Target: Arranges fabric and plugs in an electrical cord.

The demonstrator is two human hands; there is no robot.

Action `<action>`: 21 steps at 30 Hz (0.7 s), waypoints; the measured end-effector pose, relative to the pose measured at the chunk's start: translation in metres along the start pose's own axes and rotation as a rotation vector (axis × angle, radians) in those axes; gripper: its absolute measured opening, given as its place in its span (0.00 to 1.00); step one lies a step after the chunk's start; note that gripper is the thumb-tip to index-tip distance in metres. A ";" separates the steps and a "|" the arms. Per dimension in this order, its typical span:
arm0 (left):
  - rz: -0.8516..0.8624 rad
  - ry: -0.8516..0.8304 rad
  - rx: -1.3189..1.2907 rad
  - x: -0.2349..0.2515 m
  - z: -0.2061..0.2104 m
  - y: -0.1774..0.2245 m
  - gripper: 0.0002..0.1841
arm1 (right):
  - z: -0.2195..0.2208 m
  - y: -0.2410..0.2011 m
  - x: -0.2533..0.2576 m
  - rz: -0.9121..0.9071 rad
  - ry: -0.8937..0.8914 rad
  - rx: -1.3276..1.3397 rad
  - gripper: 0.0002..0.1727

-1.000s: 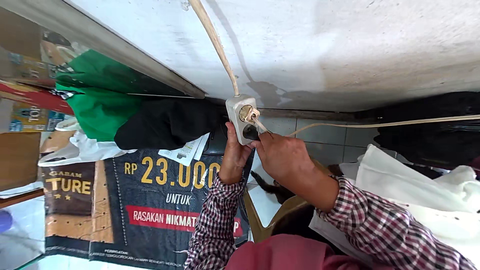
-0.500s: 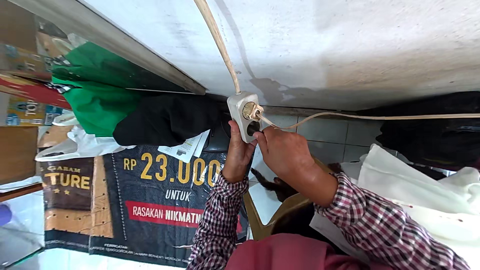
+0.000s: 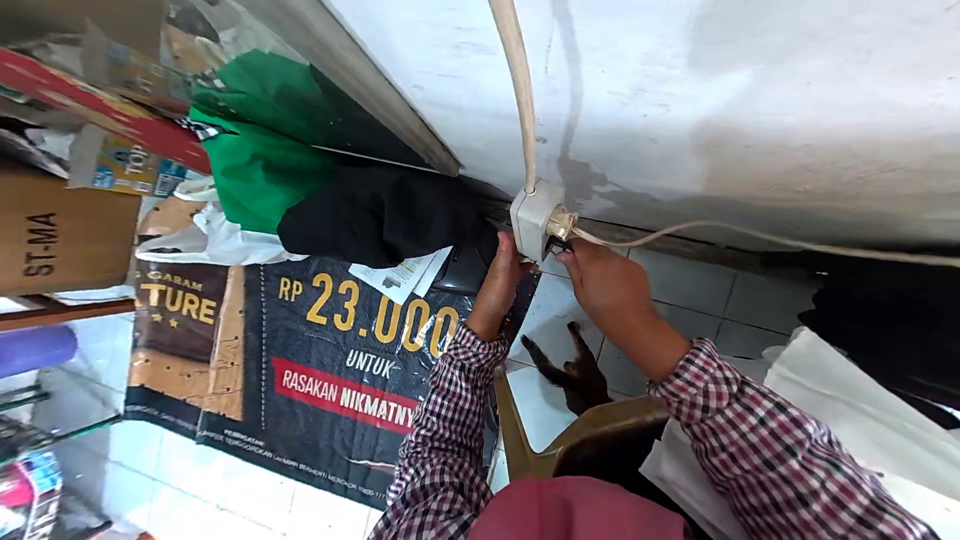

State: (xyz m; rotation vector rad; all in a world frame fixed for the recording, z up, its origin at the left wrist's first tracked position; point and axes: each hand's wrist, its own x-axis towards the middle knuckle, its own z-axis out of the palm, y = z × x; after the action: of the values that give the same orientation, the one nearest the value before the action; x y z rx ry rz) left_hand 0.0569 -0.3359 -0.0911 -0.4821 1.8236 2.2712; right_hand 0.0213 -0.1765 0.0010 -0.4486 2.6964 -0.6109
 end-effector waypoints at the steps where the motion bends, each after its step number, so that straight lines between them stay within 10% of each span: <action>1: -0.061 0.094 0.080 0.000 -0.010 -0.009 0.46 | 0.001 0.005 0.001 0.013 -0.009 0.008 0.24; 6: -0.289 0.645 0.359 0.019 -0.088 -0.070 0.24 | -0.007 0.024 -0.005 0.026 -0.077 -0.007 0.27; 12: -0.394 0.352 1.127 0.021 -0.157 -0.106 0.28 | -0.004 0.055 -0.039 0.038 -0.180 0.066 0.26; 21: -0.356 0.272 1.395 0.027 -0.181 -0.115 0.28 | -0.009 0.089 -0.073 0.139 -0.268 -0.022 0.26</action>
State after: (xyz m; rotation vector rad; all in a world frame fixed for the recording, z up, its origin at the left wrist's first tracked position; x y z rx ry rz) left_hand 0.0950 -0.4870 -0.2402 -0.7065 2.5697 0.3935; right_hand 0.0628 -0.0695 -0.0143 -0.3199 2.4560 -0.4480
